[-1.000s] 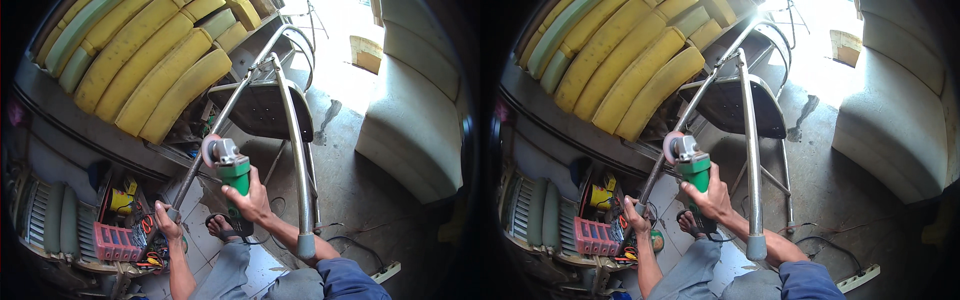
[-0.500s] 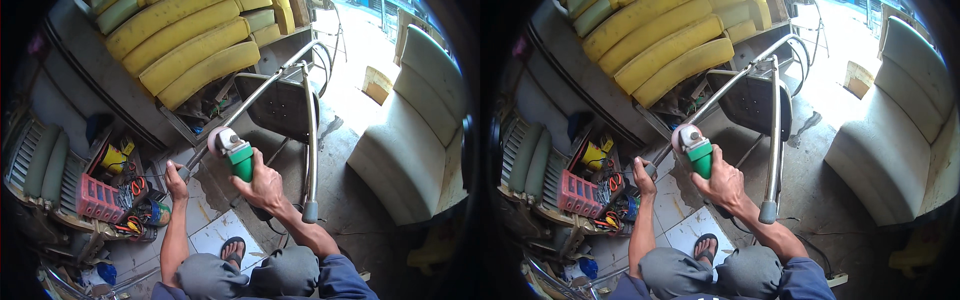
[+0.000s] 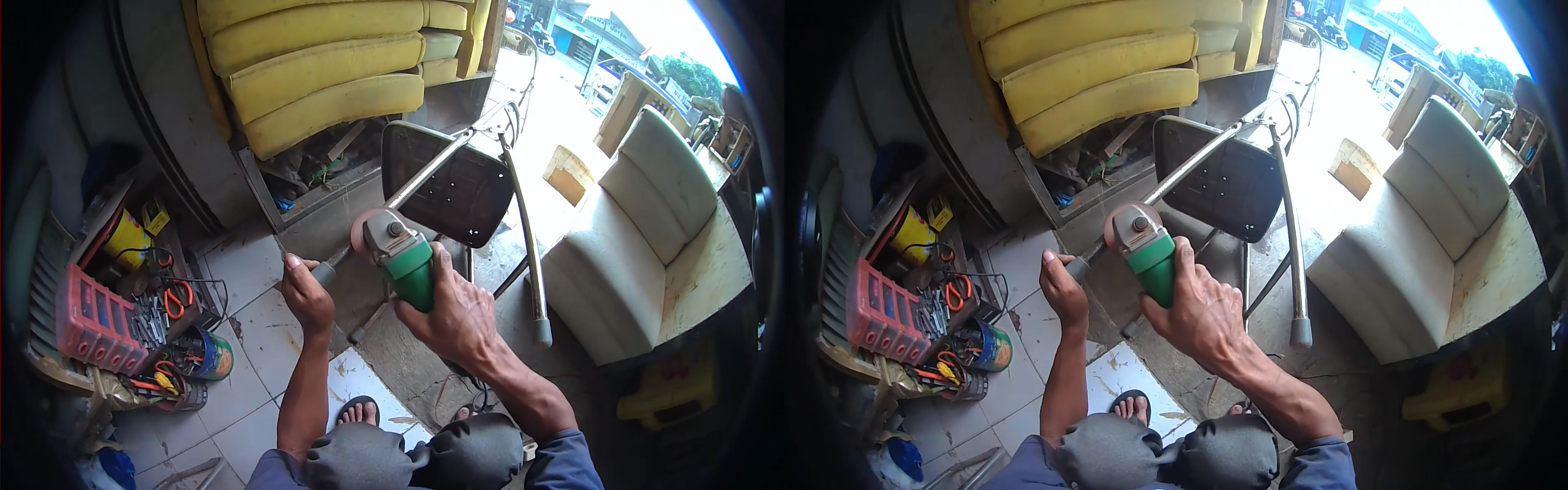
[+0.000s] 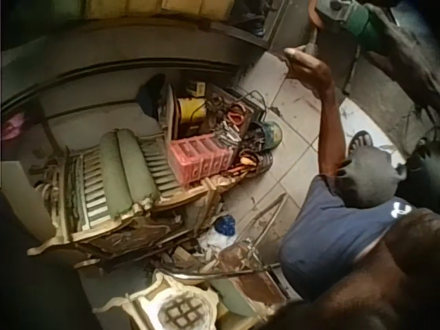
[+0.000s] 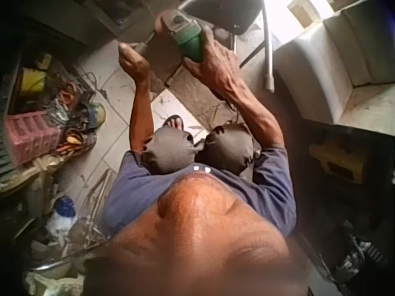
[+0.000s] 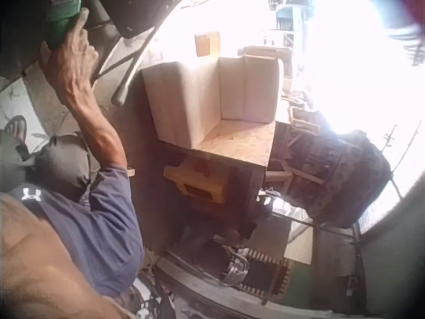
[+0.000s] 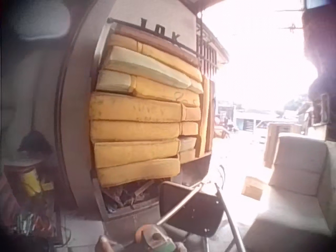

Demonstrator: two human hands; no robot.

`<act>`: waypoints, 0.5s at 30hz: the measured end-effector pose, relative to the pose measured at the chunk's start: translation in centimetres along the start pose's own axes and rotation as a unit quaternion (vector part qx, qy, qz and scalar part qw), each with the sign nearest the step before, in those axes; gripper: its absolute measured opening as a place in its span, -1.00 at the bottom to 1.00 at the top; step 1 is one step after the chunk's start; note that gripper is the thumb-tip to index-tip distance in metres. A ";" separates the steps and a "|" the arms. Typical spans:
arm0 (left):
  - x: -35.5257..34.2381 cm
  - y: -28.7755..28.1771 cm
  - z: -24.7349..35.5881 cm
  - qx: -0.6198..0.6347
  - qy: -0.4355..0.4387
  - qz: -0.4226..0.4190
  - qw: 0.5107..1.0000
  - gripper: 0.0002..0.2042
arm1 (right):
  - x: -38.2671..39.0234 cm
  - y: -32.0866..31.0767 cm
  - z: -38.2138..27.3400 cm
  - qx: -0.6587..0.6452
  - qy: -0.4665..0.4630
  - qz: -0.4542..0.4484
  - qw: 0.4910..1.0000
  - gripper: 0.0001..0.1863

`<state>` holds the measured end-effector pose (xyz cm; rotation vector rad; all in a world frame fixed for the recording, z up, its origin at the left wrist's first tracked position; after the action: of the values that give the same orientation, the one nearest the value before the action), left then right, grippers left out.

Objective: The person uses an angle grinder to smooth or cut the metal legs and joints of a folding chair frame while sitting on the floor.

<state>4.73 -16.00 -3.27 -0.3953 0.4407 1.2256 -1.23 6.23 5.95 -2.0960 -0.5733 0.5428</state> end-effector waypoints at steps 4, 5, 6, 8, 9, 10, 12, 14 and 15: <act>0.7 -0.1 0.3 0.012 -0.018 -0.010 1.000 -0.54 | -1.2 -2.1 -1.5 0.059 -0.008 0.014 0.998 -0.11; 0.7 0.2 0.2 0.022 -0.019 -0.015 0.999 -0.55 | -1.9 -2.5 -1.5 0.083 0.002 0.033 0.996 -0.16; 0.9 0.4 0.3 0.026 0.007 -0.006 1.000 -0.58 | -2.9 -3.2 -1.9 0.094 0.033 0.016 0.995 -0.18; 0.9 0.3 0.7 0.022 0.013 0.011 1.000 -0.59 | -3.8 -4.0 -3.0 0.124 0.039 0.004 0.992 -0.18; 0.8 0.2 0.9 0.019 0.016 0.022 0.999 -0.60 | -3.4 -4.0 -3.6 0.130 0.010 -0.007 0.991 -0.18; 0.7 0.5 1.0 0.024 0.015 0.031 0.999 -0.61 | -2.7 -4.1 -4.2 0.137 -0.019 -0.017 0.990 -0.17; 0.8 0.2 0.7 0.019 0.010 0.038 0.999 -0.63 | -1.8 -4.3 -5.5 0.146 -0.011 -0.077 0.986 -0.10; 0.9 0.4 0.5 0.023 0.012 0.040 0.999 -0.63 | -2.1 -5.1 -6.3 0.151 -0.036 -0.076 0.985 -0.09; 0.9 0.4 0.3 0.024 0.013 0.042 0.999 -0.64 | -2.5 -5.3 -6.4 0.153 -0.049 -0.075 0.984 -0.09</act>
<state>4.66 -15.01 -3.51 -0.3558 0.5125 1.2893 -0.63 3.39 14.15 -1.7293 -0.6546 0.6091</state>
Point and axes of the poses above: each hand's wrist, its own x-axis away from the middle knuckle, its own y-axis out of the palm, z = x × y, the point moved 1 cm from there along -x, towards the middle knuckle, and after that the axes turned 5 degrees about z, right-handed, at the moved point
